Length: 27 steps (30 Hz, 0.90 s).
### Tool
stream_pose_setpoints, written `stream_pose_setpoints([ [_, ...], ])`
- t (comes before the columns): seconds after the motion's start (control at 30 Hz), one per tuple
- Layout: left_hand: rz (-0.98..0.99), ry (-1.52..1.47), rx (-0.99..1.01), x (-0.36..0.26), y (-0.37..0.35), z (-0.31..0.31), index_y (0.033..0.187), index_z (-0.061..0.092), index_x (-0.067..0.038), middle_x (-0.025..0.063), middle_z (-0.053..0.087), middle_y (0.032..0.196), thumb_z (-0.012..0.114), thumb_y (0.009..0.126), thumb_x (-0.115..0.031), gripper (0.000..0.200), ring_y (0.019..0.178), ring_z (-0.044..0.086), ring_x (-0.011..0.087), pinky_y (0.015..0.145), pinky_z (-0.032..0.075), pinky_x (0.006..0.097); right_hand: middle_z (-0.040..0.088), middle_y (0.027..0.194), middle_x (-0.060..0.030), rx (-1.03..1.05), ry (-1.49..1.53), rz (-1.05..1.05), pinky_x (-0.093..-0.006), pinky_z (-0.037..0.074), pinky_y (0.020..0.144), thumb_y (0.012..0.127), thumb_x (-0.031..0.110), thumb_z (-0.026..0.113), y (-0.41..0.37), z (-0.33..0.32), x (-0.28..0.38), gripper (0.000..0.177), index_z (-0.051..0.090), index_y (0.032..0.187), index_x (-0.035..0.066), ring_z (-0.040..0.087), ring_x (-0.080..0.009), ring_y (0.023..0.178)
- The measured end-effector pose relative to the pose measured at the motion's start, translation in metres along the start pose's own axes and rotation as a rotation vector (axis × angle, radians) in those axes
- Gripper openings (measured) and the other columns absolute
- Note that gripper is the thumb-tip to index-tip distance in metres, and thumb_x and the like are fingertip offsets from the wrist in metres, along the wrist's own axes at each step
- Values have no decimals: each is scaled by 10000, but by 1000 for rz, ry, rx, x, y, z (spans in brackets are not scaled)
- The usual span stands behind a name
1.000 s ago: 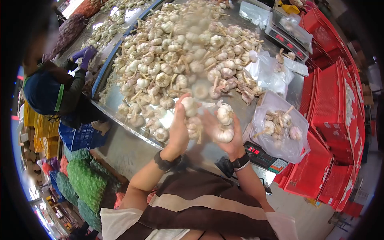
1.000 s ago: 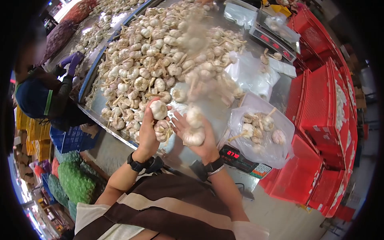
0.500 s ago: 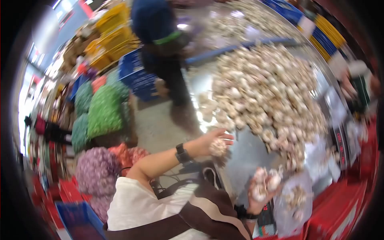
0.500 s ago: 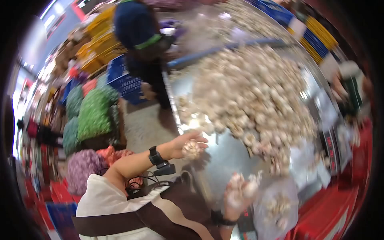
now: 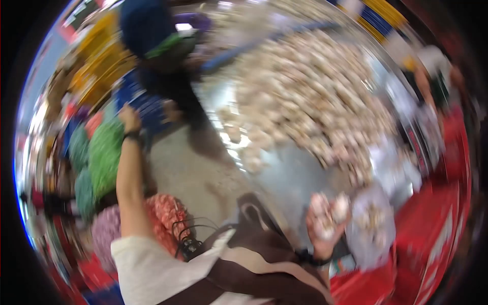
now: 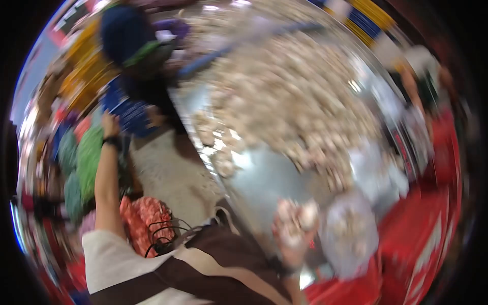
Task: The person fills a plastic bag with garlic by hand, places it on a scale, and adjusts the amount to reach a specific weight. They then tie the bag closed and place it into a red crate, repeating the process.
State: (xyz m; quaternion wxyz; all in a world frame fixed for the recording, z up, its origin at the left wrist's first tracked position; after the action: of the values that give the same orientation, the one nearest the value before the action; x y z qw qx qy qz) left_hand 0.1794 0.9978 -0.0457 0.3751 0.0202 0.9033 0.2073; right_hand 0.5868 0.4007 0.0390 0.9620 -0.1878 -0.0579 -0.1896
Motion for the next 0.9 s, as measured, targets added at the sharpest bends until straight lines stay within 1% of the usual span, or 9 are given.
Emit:
stream_pose_setpoints([
  [0.03,-324,-936,-69,-70,-44,0,1144,424,-43,66,514,964,558,835,-220,381,872,527,165,703,444,330,457,1208,-156,-70,44,-43,-459,464,736,811,571,393,-2,7,-1,512,539,1050,142,493,-296,993],
  [0.2,32,-917,338,-285,-219,24,1192,379,-33,80,494,1072,514,861,-142,374,966,498,160,836,395,263,425,1238,-169,-13,148,-186,-435,478,773,833,547,366,-19,18,6,521,497,1118,131,503,-271,1001],
  [0.4,333,-837,1103,-399,-366,59,1094,496,-28,52,520,1054,497,863,-99,242,959,482,114,795,406,249,414,1220,-141,21,207,-235,-306,446,588,857,499,363,-50,10,27,492,507,1128,114,474,-178,753],
  [0.53,685,-769,1538,-472,-456,54,1129,462,-22,74,496,1093,540,841,-134,319,975,492,160,803,407,272,529,988,-80,-231,-237,-685,-305,450,557,860,431,399,-105,-6,77,464,449,1145,69,506,-158,714],
  [0.63,750,-810,1533,-504,-512,74,1192,401,-35,118,476,1143,597,803,-206,469,996,496,216,830,407,303,535,1009,-94,-533,-827,-1101,-345,462,724,815,368,534,-145,-13,139,467,456,1150,51,537,-214,871],
  [0.67,875,-763,1451,-511,-526,88,1216,374,-42,139,468,1158,619,780,-239,538,1004,494,236,834,411,320,535,1009,-94,-540,-819,-1110,-345,462,724,815,368,534,-145,-24,155,467,456,1150,51,537,-214,871],
  [0.73,1014,-721,1366,-529,-544,95,1240,347,-48,160,460,1173,642,758,-272,607,1011,492,256,838,414,336,506,1057,-147,-1074,-1719,-1064,-344,407,837,731,285,660,-147,-56,182,479,506,1122,55,489,-256,1000],
  [0.77,982,-671,1412,-532,-546,96,1241,350,-46,176,453,1178,650,748,-285,625,1004,493,263,832,419,344,460,1100,-176,-1082,-1952,-959,-337,357,896,653,225,718,-141,-59,183,519,537,1116,75,426,-285,1087],
  [0.9,954,-599,1434,-542,-541,90,1239,361,-46,186,466,1133,665,736,-271,629,972,500,260,809,433,344,397,1238,-173,-894,-2060,-603,-336,329,940,641,159,703,-154,-54,175,536,532,1142,77,381,-295,1166],
])
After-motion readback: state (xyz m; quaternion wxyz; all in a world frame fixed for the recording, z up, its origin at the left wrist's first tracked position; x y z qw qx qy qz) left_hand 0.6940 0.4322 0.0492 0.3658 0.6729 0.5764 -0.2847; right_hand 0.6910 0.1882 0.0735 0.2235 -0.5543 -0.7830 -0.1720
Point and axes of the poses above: each hand's wrist, its own y-axis towards the middle knuckle, its own z-axis out of the palm, x = y × z, the point moved 3 cm from there along y, towards the middle knuckle
